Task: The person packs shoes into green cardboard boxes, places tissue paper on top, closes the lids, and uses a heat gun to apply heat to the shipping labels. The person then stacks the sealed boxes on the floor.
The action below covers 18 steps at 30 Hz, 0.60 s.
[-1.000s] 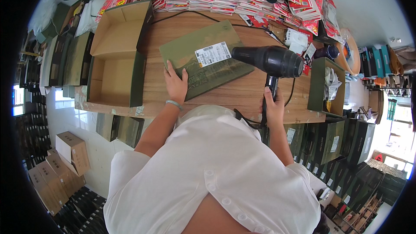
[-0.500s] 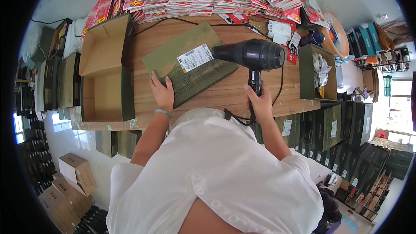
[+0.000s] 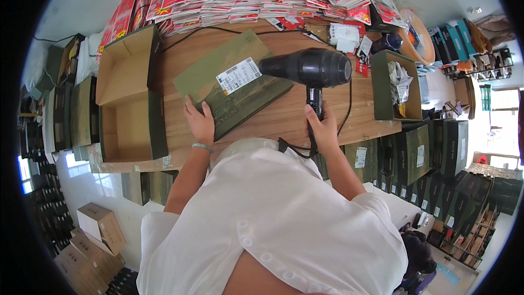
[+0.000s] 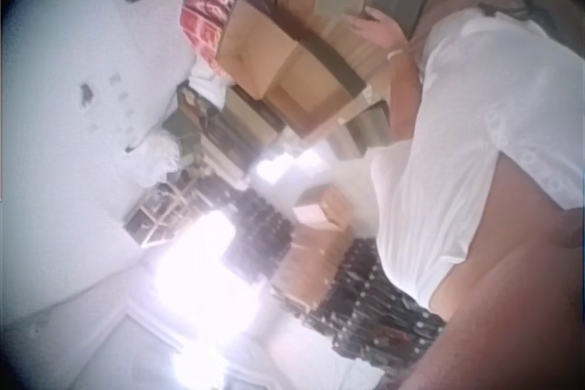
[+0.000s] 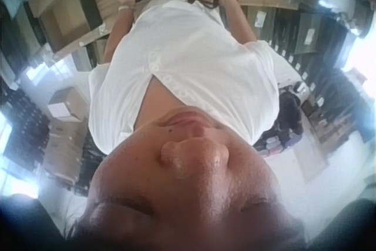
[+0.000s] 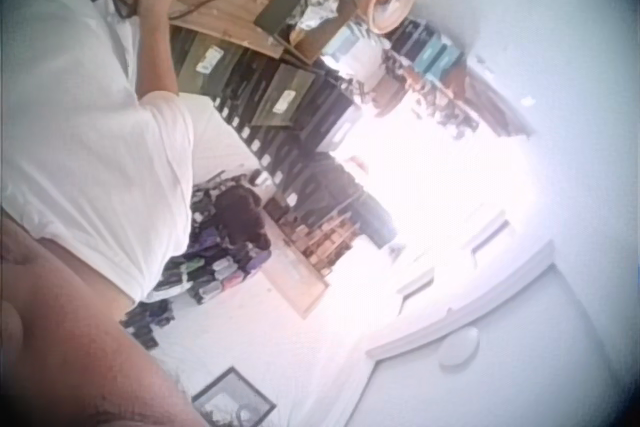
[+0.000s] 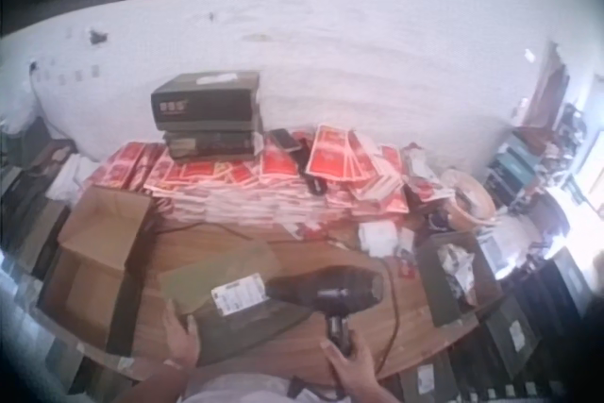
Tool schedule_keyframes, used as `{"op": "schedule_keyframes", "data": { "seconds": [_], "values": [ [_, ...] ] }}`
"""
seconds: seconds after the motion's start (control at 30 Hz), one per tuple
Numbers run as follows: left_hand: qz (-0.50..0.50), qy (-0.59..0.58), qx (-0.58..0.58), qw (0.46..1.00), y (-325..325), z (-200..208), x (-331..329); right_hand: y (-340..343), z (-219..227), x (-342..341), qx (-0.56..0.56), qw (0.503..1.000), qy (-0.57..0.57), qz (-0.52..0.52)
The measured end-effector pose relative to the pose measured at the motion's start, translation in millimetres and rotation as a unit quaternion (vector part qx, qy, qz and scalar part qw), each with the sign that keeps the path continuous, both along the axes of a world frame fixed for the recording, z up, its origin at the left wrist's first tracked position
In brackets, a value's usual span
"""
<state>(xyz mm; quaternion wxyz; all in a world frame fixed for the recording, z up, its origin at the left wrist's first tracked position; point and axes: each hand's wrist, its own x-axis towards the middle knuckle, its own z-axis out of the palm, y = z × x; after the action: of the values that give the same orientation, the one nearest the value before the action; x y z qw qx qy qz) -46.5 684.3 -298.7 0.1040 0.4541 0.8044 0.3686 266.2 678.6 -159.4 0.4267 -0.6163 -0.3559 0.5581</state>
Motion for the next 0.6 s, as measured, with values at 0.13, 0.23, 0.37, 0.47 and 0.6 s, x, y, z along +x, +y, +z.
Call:
{"op": "schedule_keyframes", "data": {
  "seconds": [0.13,0.23,0.37,0.47,0.6],
  "values": [
    [-0.033,0.054,-0.012,0.998,3,-11,-6,-3,-11,5,-0.003,1.0,0.017,-0.024],
    [-0.059,0.037,0.012,0.997,4,-8,-8,-3,-20,7,0.016,0.998,-0.061,-0.011],
    [-0.034,0.045,0.011,0.998,2,-24,-13,1,-13,5,0.066,0.995,0.07,0.005],
    [-0.037,0.041,0.005,0.998,2,-17,-9,0,-14,7,0.073,0.993,0.087,0.002],
    [-0.041,0.042,0.002,0.998,2,-9,-4,-4,-4,7,0.068,0.996,0.053,0.0]
  ]
}}
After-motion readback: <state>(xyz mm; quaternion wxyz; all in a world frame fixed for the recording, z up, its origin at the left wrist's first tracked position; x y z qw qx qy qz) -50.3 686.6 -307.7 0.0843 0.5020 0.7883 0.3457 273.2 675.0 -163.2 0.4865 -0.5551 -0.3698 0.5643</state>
